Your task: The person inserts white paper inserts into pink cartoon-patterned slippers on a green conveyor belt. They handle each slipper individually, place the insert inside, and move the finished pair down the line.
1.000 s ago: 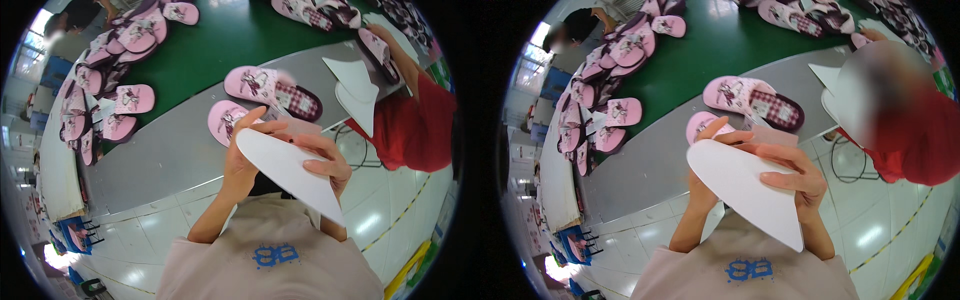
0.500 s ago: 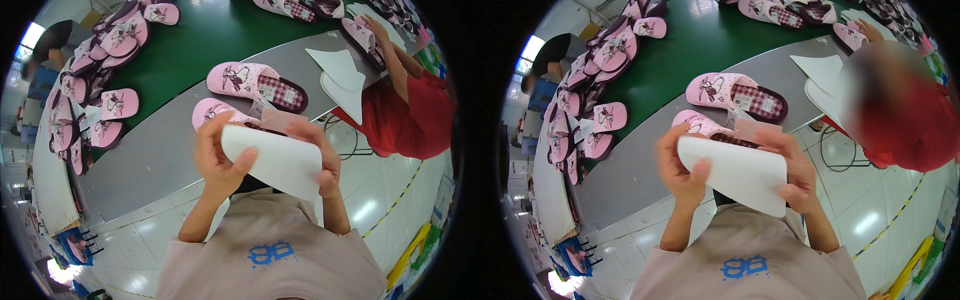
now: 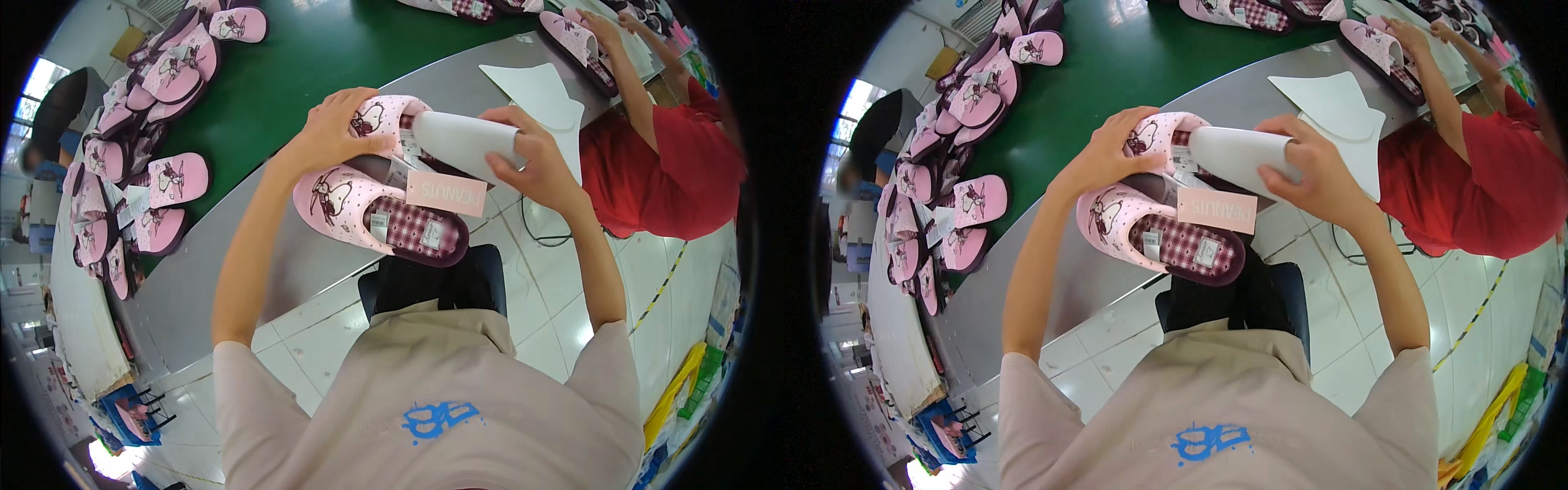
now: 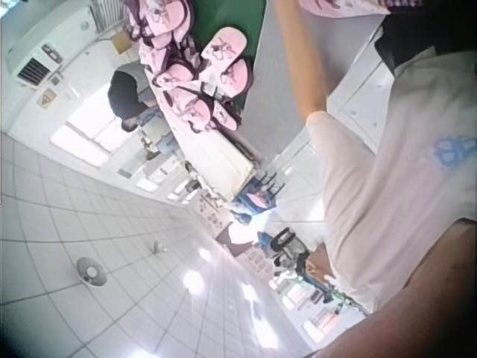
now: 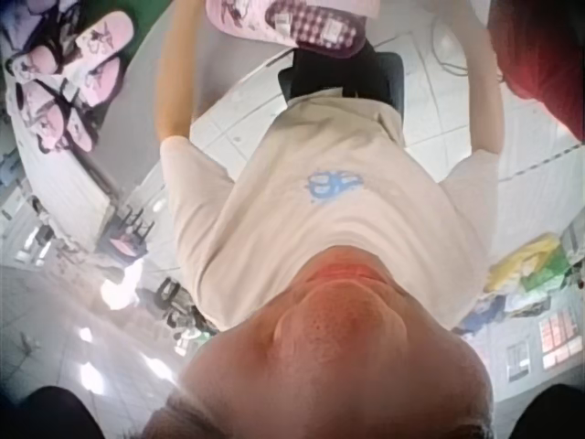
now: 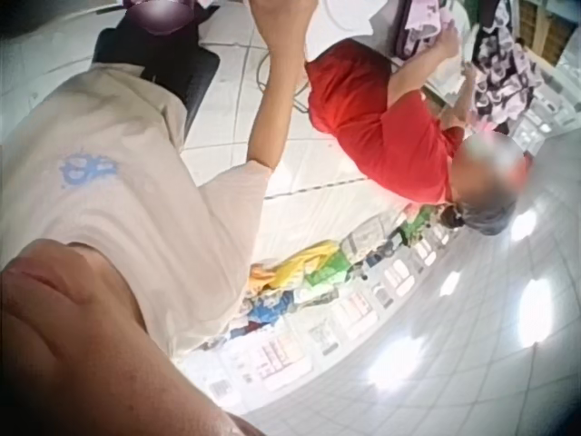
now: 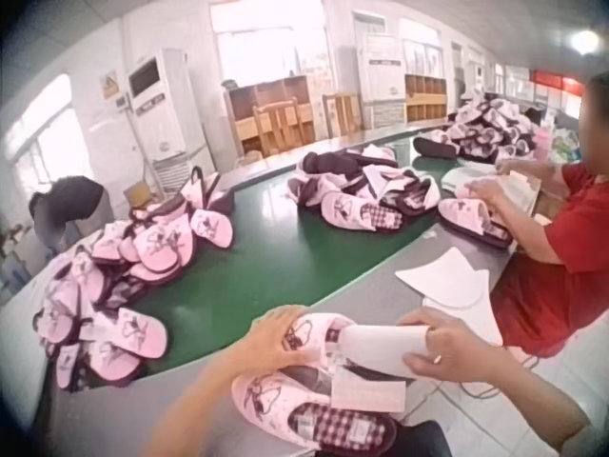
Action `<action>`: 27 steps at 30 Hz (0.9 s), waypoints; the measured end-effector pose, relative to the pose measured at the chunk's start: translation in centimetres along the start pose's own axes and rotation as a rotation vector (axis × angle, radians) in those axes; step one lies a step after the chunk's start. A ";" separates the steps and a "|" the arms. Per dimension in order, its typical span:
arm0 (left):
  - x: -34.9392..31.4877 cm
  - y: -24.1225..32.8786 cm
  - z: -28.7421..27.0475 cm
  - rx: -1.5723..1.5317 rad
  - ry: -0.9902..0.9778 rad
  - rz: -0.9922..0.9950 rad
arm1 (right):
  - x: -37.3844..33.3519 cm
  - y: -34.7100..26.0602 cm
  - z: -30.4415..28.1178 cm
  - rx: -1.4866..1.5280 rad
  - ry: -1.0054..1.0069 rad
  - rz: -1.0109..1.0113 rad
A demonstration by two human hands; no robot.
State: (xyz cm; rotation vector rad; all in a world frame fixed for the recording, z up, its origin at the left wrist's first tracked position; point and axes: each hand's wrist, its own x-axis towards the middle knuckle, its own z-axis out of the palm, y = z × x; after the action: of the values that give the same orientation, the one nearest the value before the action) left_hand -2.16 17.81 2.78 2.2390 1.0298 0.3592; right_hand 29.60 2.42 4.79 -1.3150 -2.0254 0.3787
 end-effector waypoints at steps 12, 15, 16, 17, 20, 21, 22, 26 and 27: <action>0.2 -1.5 0.4 0.162 0.060 0.233 | 2.4 1.5 -0.1 0.097 -0.181 -0.042; 0.1 -1.5 0.2 0.175 0.067 0.283 | 1.9 2.3 -1.3 0.221 -0.215 0.104; 0.1 -1.2 0.0 0.179 0.064 0.300 | 1.6 2.4 -1.9 0.315 -0.200 0.124; 0.0 -0.7 -0.3 0.117 0.078 0.330 | 1.4 2.4 -2.4 0.404 -0.182 0.142; -1.1 3.2 -1.2 -0.054 0.141 0.356 | 0.0 2.3 -3.5 0.356 -0.057 0.197; -1.5 4.6 -0.8 0.078 0.155 0.349 | -0.4 2.2 -3.7 0.332 -0.034 0.215; -1.8 5.9 -0.3 0.211 0.171 0.342 | -0.7 2.1 -3.8 0.322 -0.016 0.239; -0.6 9.0 3.3 0.714 0.098 0.131 | -2.1 1.6 -3.8 0.313 -0.008 0.268; -0.4 9.3 3.9 0.798 0.038 0.011 | -2.4 1.5 -3.7 0.293 -0.009 0.262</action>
State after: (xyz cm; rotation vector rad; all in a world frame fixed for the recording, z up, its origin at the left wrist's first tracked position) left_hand 4.91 11.26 5.88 2.9374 1.3425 -0.0282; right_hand 33.76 0.46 5.72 -1.3925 -1.7266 0.7719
